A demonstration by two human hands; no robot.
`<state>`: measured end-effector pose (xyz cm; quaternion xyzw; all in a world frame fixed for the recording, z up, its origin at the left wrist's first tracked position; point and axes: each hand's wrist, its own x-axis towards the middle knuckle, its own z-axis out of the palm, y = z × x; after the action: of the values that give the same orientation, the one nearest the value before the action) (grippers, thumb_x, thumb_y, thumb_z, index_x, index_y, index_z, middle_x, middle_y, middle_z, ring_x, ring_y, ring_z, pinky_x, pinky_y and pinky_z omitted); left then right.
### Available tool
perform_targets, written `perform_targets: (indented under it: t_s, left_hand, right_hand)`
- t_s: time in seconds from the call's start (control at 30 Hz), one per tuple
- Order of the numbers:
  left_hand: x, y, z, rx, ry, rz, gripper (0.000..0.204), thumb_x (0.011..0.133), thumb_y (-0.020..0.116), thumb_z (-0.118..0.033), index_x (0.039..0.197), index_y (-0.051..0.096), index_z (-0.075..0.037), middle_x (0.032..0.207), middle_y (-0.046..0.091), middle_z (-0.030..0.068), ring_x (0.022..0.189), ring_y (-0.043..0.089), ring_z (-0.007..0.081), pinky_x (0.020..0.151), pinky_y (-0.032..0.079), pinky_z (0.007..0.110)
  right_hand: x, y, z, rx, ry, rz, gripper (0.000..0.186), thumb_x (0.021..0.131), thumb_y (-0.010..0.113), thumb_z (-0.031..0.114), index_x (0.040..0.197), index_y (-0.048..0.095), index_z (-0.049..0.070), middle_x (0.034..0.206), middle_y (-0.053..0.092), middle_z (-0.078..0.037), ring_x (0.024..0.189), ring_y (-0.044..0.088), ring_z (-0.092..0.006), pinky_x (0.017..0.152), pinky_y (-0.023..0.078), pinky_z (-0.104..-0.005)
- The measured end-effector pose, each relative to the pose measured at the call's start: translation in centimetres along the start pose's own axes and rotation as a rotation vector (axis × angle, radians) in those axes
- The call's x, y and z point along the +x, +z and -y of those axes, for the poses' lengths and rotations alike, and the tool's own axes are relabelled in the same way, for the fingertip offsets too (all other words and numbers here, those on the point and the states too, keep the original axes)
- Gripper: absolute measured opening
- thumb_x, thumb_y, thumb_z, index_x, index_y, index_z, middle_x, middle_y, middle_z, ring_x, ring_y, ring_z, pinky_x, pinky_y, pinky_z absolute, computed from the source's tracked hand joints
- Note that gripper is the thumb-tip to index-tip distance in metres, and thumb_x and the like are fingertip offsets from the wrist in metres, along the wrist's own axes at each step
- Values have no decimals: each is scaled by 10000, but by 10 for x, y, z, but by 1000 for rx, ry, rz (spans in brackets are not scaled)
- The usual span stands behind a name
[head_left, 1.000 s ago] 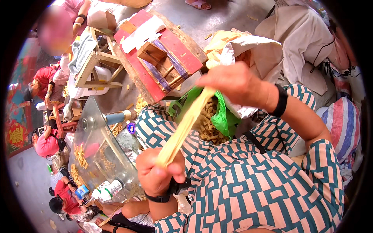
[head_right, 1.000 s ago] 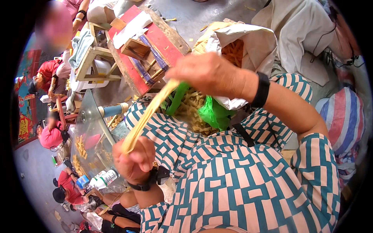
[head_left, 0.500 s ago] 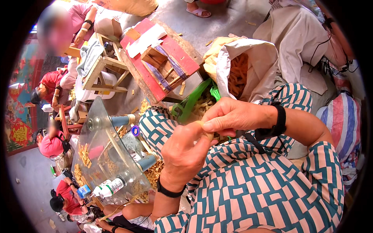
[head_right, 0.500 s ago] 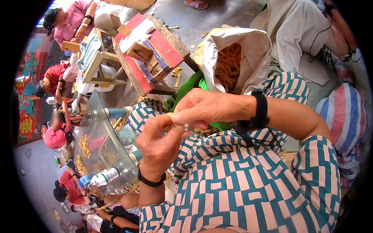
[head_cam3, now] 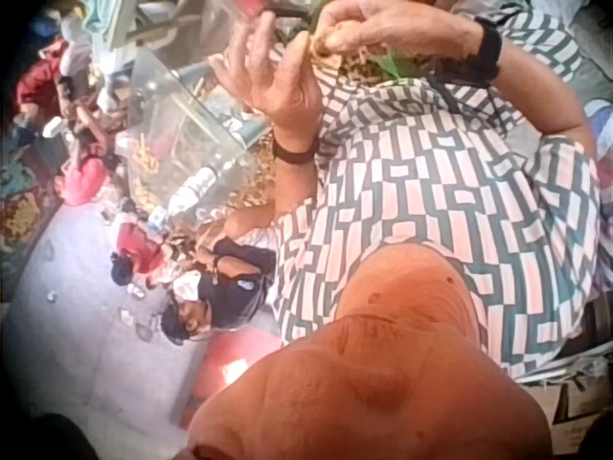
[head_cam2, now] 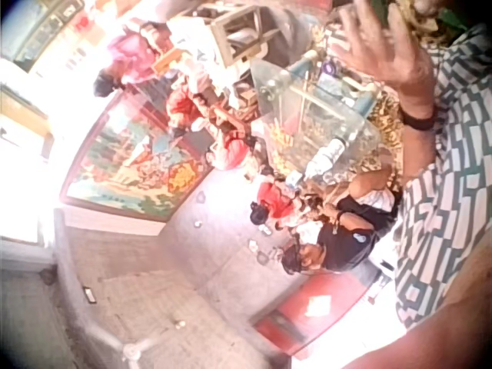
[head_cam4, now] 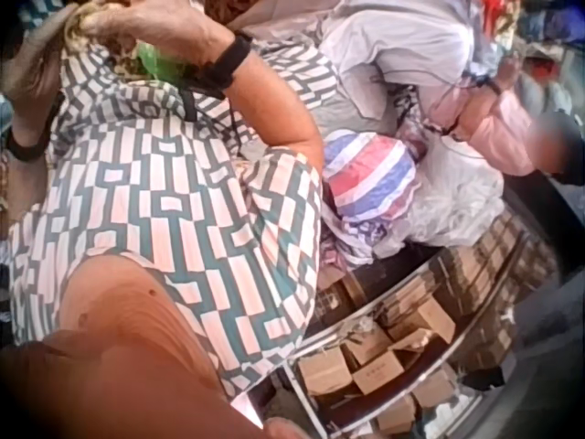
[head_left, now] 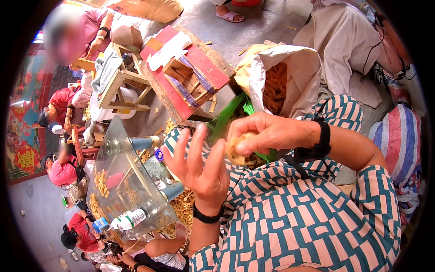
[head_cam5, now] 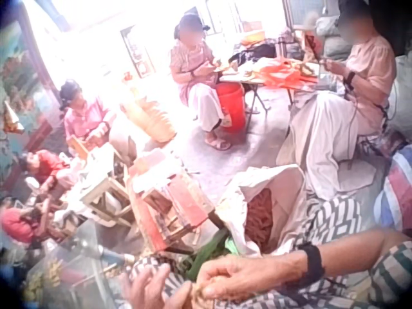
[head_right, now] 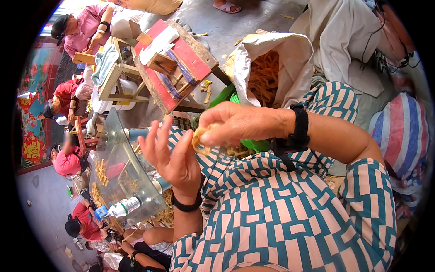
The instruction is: The person peels and folds thin strips of yellow material by hand, placing the processed pieces into a green container.
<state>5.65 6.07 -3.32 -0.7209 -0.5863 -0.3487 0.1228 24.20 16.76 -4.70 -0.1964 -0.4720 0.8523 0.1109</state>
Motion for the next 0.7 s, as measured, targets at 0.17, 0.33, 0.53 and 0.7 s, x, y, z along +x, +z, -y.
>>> perform_targets:
  t_s: [0.17,0.33,0.53,0.7]
  left_hand:
    - [-7,-3,0,-108,113,18,203,819,716,-7,1016,707,-57,1042,682,92,818,649,254,794,515,385]
    - [-9,4,-4,-91,98,154,129,813,755,-110,916,692,-63,849,662,65,708,632,258,664,504,372]
    - [-19,12,-7,-576,-351,129,153,817,782,-82,924,687,-27,750,661,87,661,650,213,594,498,311]
    - [-11,7,-12,-858,-734,222,139,850,762,-45,950,679,6,755,671,46,691,633,94,610,489,248]
  right_hand:
    - [8,0,-15,-119,-257,-234,240,925,689,94,1139,595,40,922,631,21,756,529,-2,631,429,-168]
    - [5,5,-4,11,-154,-168,302,947,668,132,1222,594,29,923,630,12,715,519,-4,614,429,-157]
    - [3,3,-6,327,-82,-39,374,962,651,150,1305,591,15,957,641,7,743,546,-18,643,450,-164]
    - [8,4,-7,56,-157,-70,371,981,620,126,1323,577,-9,1086,657,-36,977,629,-88,856,524,-246]
